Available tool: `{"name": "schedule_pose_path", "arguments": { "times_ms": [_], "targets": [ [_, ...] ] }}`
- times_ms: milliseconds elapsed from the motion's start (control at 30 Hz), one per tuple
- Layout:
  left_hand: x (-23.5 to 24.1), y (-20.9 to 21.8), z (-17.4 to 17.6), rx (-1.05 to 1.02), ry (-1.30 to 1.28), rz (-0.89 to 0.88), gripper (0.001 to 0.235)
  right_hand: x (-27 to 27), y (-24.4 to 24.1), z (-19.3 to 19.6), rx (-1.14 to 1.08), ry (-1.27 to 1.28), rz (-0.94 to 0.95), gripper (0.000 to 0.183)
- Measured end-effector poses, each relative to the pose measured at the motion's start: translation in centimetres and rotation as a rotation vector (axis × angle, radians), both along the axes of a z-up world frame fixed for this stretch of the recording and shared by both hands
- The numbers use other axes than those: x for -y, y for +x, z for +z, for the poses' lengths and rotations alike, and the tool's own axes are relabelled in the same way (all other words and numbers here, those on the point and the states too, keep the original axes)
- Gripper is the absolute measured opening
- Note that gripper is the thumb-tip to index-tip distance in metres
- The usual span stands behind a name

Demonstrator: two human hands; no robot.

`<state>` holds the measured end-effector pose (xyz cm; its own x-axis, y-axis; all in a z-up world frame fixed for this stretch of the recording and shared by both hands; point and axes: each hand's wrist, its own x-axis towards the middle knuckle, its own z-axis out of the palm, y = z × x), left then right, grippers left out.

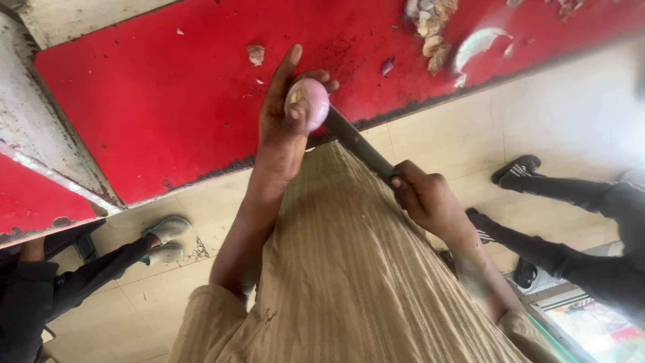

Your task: The person peels red onions using a knife on a red cutting board. They hold the onion in one hand and use the knife to remove the outer layers, discarding the peels onto the board. The person handles multiple onions sequentially, peeling each one before moving to the next.

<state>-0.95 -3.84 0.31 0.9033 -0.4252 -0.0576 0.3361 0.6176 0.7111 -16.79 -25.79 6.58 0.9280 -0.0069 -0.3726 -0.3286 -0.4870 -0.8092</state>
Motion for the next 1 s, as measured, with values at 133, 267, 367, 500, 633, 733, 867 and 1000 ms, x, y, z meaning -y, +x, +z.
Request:
{"name": "schedule_pose_path", "arguments": {
  "times_ms": [133,267,367,500,633,733,867,1000],
  "targets": [
    [2.9,0.1,-0.6,0.236,0.066,0.201,0.084,0.4,-0.5,-1.1,-0.013,0.104,0.010,0.019],
    [2.7,0.0,0.3,0.379,0.035,0.094,0.091,0.7,-1.3,-2.1,-0.074,0.243,-0.077,0.020],
    [3.4,-0.2,0.7,0.364,0.003,0.062,0.090,0.6,-2.2,-2.8,-0.018,0.355,-0.118,0.019],
    [5.0,-0.2,0.5,0.242,-0.137,0.040,0.089,1.1,-3.3,-3.9,0.056,0.356,-0.128,0.020],
    [6.2,-0.5,0.4,0.062,-0.139,0.026,0.087,1.6,-3.8,-4.5,0.058,0.431,-0.161,0.020],
    [6.5,0.1,-0.2,0.030,-0.177,0.015,0.089,1.6,-3.6,-4.7,-0.024,0.465,-0.224,0.018],
    [6.9,0.2,-1.2,0.012,-0.134,0.042,0.088,2.0,-3.2,-5.1,-0.039,0.427,-0.221,0.017],
    [7.0,0.3,-2.0,0.000,-0.138,0.013,0.086,2.6,-3.6,-6.1,-0.013,0.553,-0.229,0.018]
  ]
}}
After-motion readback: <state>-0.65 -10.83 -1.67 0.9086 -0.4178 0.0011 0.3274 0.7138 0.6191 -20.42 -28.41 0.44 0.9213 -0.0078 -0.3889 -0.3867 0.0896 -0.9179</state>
